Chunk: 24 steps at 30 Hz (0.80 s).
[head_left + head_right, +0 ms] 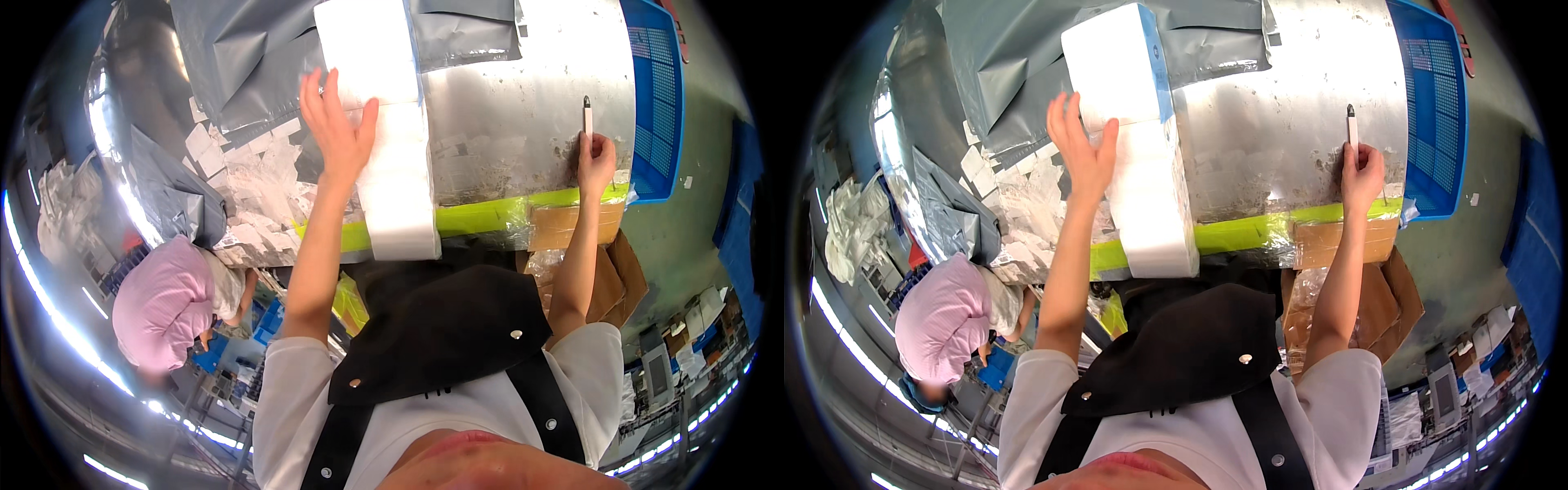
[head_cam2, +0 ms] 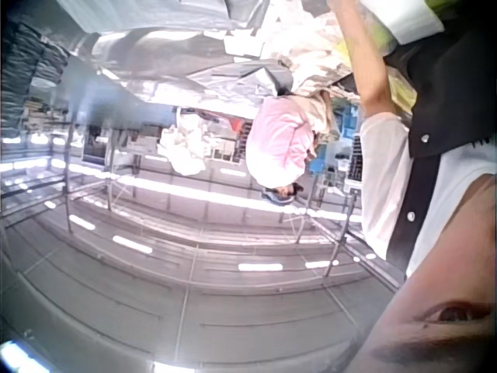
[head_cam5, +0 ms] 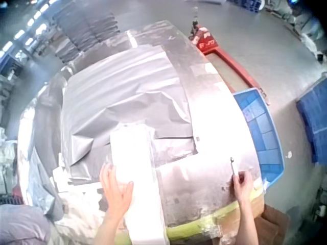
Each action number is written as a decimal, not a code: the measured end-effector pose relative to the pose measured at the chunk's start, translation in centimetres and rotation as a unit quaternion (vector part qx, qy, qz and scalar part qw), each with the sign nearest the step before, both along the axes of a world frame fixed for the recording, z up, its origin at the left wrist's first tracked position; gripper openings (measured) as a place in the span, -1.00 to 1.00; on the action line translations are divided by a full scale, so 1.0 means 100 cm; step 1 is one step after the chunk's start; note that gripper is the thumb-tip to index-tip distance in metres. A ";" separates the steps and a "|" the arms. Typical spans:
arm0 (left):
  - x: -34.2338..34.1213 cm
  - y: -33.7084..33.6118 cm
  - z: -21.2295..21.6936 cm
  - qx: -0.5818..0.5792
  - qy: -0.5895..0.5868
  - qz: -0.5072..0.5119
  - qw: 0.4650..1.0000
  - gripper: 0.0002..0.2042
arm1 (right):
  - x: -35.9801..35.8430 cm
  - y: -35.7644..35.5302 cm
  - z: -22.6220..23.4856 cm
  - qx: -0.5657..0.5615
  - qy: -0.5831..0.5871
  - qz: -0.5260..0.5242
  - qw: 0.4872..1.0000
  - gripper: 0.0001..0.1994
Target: The person unpacks a large grey shipping bag to reveal multiple packs of tissue paper. They use a utility knife to cut open the individual plastic wrappers of the tissue packs. The person then stacks the opened packs neatly inside the grey bag and folds the bag closed.
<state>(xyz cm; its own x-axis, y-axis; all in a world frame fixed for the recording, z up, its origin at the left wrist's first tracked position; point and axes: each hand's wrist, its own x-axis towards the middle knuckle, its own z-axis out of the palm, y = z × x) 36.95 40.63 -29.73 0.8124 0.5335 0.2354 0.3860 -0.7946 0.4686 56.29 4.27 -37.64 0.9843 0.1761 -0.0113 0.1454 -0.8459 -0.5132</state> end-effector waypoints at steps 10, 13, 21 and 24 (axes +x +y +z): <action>0.104 0.065 -0.010 0.029 0.017 -0.032 0.999 -0.58 | -0.031 0.055 0.007 0.289 0.105 -0.116 0.944 -0.79; 0.111 0.052 0.005 0.013 0.091 0.000 0.996 -0.54 | -0.049 0.077 0.013 0.268 0.145 -0.098 0.947 -0.77; 0.105 0.072 -0.024 -0.062 0.037 0.029 0.997 -0.69 | -0.086 0.115 0.031 0.360 0.310 0.020 0.880 -0.73; 0.100 0.084 -0.031 -0.101 0.042 0.004 0.994 -0.72 | -0.092 0.127 0.037 0.435 0.407 0.056 0.801 -0.74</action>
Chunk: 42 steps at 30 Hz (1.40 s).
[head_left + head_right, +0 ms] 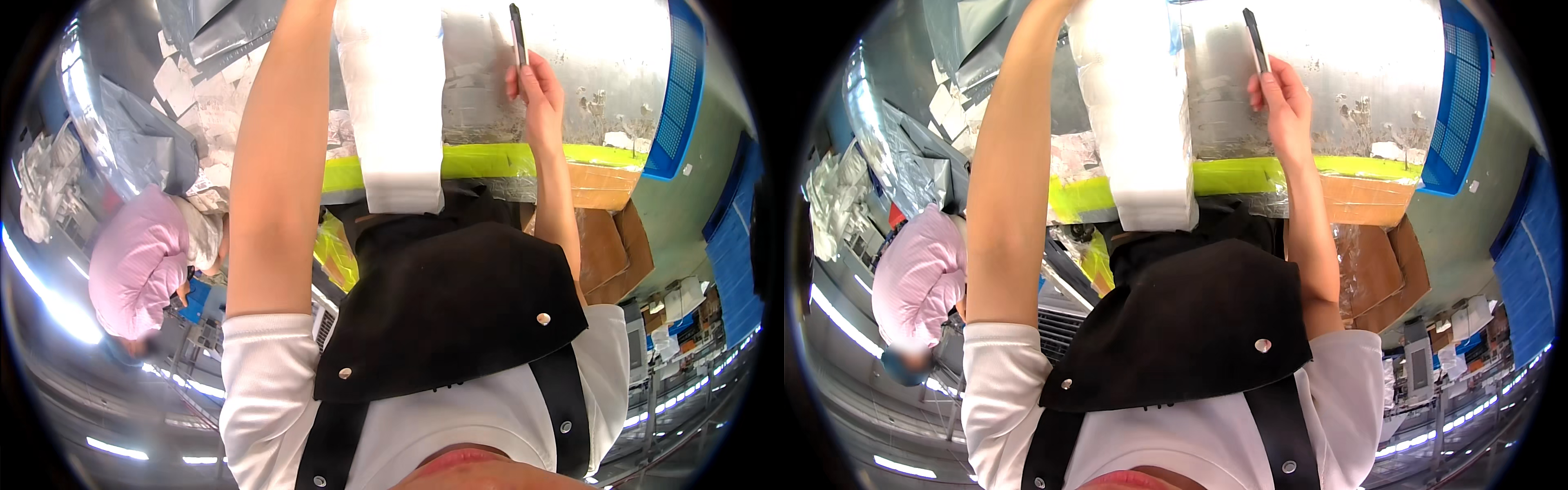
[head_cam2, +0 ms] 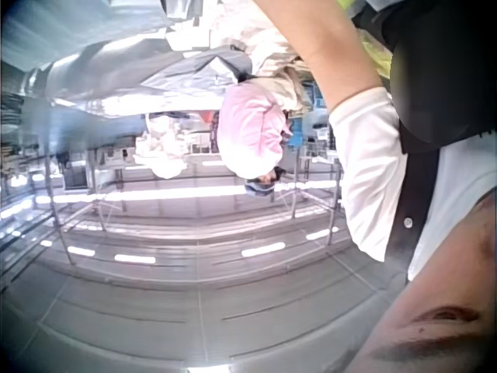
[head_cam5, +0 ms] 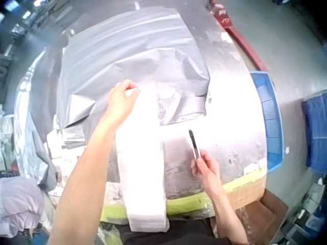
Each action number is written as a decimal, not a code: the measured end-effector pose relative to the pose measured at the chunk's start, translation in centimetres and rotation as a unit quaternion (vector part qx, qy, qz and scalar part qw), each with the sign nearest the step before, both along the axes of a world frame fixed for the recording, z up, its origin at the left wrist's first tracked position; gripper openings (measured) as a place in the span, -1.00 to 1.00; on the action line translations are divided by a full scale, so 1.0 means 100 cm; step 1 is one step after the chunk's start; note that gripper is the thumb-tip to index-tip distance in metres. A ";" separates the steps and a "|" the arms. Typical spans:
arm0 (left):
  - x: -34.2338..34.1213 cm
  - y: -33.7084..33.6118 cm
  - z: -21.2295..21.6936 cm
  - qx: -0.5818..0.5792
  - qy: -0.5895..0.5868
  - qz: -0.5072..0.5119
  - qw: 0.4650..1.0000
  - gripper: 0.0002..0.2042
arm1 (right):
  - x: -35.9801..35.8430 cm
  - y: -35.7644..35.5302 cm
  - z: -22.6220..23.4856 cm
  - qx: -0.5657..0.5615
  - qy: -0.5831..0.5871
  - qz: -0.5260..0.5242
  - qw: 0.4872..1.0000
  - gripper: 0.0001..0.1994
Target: The person unpacks a large grey shipping bag to reveal multiple packs of tissue paper. They use a utility knife to cut open the individual plastic wrappers of the tissue packs. The person then stacks the opened packs neatly inside the grey bag and folds the bag closed.
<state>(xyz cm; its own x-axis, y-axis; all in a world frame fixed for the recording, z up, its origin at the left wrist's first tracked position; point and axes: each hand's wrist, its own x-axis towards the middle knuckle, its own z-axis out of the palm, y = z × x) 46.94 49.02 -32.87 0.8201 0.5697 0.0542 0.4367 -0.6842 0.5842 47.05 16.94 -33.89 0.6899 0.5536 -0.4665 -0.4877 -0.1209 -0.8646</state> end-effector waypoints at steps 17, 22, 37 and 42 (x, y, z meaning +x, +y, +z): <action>-0.112 -0.039 -0.008 -0.484 -0.011 0.224 0.846 -0.51 | -0.084 0.024 0.012 0.219 0.344 0.061 0.911 -0.78; -0.137 -0.004 -0.020 -0.489 -0.025 0.286 0.824 -0.54 | -0.106 0.053 0.046 0.291 0.346 0.137 0.881 -0.77; -0.154 0.005 -0.024 -0.462 0.033 0.314 0.829 -0.48 | -0.069 0.034 0.017 0.175 0.251 0.165 0.938 -0.75; -0.151 0.001 -0.020 -0.455 0.033 0.335 0.825 -0.48 | -0.072 0.035 0.013 0.183 0.260 0.166 0.933 -0.77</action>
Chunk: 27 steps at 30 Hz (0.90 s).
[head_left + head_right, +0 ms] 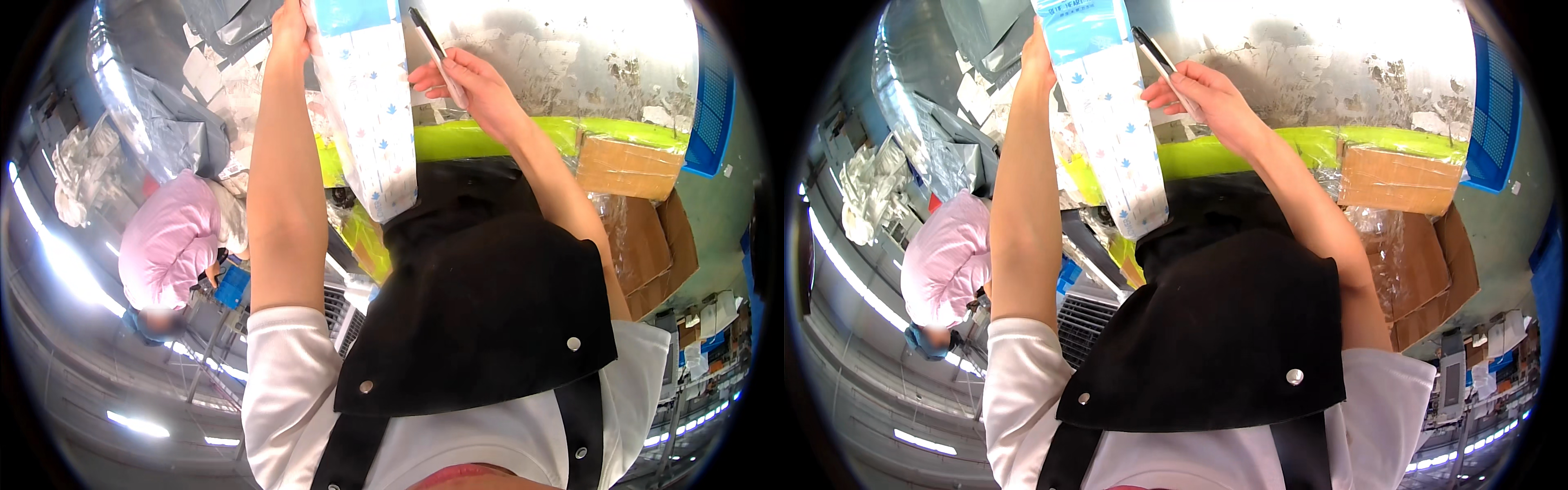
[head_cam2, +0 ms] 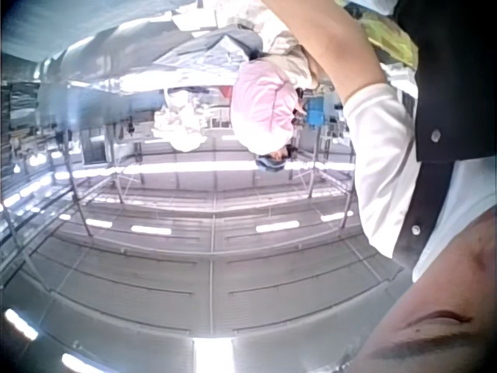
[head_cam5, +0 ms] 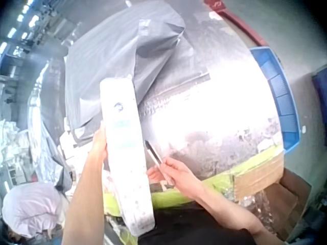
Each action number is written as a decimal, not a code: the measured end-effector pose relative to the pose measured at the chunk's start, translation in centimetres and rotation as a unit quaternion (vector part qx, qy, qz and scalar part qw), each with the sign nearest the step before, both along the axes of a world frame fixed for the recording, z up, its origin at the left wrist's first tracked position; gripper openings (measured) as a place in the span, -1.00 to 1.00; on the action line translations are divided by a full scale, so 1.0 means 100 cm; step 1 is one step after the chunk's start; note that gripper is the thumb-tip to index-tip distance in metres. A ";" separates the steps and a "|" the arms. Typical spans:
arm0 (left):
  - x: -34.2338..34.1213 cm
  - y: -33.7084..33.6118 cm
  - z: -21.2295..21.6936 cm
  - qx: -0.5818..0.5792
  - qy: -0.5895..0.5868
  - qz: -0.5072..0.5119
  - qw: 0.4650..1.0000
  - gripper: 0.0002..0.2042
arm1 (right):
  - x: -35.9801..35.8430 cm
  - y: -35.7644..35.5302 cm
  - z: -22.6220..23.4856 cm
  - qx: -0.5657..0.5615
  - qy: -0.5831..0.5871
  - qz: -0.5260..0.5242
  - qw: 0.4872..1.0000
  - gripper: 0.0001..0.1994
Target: The person unpacks a large grey shipping bag to reveal multiple packs of tissue paper. They use a utility knife to cut open the individual plastic wrappers of the tissue packs. The person then stacks the opened packs neatly inside the grey bag and folds the bag closed.
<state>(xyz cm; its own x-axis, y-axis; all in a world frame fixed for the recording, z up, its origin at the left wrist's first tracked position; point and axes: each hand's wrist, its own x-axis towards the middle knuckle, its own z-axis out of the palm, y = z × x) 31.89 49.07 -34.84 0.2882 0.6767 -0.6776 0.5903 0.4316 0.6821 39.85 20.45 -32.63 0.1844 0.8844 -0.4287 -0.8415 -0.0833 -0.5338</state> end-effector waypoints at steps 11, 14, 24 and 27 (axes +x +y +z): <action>-0.031 0.032 -0.036 -0.019 -0.048 -0.022 0.998 -0.71 | -0.006 0.002 0.002 0.029 -0.032 0.029 0.999 -0.76; -0.031 0.032 -0.036 -0.031 -0.073 -0.009 0.997 -0.71 | -0.009 0.004 0.004 0.030 -0.040 0.037 0.998 -0.76; -0.010 -0.010 -0.007 0.040 -0.009 0.008 0.999 -0.51 | -0.021 0.012 0.013 0.039 0.011 0.033 0.999 -0.75; 0.001 -0.021 0.007 0.040 0.015 0.018 0.999 -0.51 | -0.017 0.020 0.018 0.024 0.026 0.020 0.999 -0.77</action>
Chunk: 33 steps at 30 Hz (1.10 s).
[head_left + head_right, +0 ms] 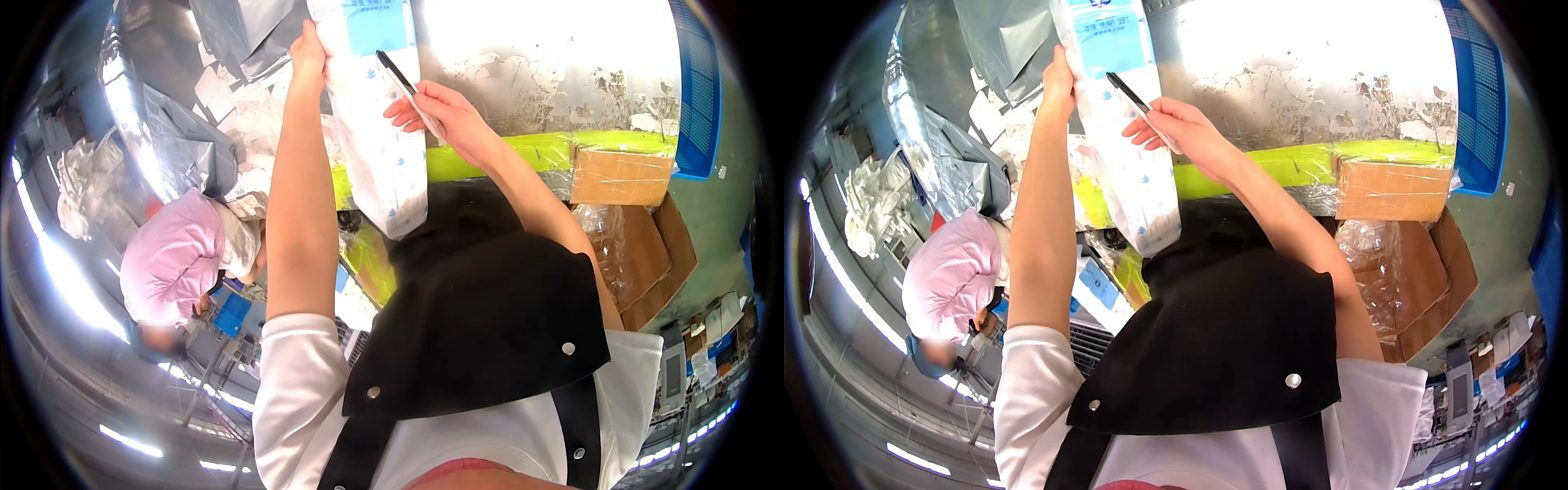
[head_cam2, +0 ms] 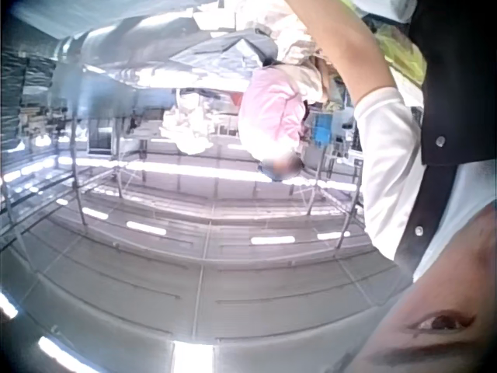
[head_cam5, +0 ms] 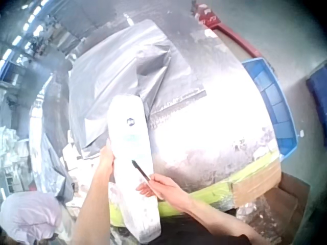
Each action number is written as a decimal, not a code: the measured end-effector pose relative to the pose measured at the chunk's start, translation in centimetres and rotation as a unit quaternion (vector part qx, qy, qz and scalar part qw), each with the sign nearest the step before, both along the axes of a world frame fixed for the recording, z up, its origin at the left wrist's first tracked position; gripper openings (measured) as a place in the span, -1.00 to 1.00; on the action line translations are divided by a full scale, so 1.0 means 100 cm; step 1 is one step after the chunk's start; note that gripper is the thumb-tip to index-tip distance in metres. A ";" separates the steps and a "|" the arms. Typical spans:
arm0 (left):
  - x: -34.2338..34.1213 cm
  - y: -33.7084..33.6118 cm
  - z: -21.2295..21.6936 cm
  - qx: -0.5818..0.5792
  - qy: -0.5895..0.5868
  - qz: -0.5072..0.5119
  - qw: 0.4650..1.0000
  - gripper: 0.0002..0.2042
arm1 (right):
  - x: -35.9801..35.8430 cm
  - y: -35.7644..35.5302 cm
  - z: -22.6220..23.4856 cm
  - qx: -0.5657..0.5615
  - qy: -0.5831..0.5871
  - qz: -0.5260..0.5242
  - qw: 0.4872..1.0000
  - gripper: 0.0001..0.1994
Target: The person unpacks a large grey shipping bag to reveal multiple packs of tissue paper. They use a utility knife to cut open the individual plastic wrappers of the tissue packs. The person then stacks the opened packs neatly inside the grey bag and folds the bag closed.
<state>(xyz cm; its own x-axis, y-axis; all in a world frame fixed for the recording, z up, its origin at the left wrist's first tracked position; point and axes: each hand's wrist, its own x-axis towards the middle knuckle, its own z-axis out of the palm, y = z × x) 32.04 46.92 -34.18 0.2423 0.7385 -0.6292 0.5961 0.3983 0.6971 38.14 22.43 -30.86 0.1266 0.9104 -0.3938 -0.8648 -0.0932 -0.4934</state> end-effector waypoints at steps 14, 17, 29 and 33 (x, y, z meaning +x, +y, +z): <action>0.020 -0.047 0.019 -0.142 -0.044 -0.071 0.986 -0.66 | -0.016 -0.022 -0.015 -0.011 0.043 -0.064 0.997 -0.77; 0.001 -0.068 0.021 -0.129 -0.022 -0.152 0.980 -0.69 | -0.036 -0.045 0.003 -0.019 0.001 0.047 0.999 -0.79; -0.022 -0.157 0.037 0.117 -0.028 -0.381 0.917 -0.74 | 0.052 -0.206 0.057 -0.200 -0.152 0.038 0.967 -0.68; 0.023 -0.202 0.067 0.215 -0.092 -0.521 0.821 -0.61 | 0.053 -0.248 0.037 -0.283 -0.123 -0.051 0.950 -0.81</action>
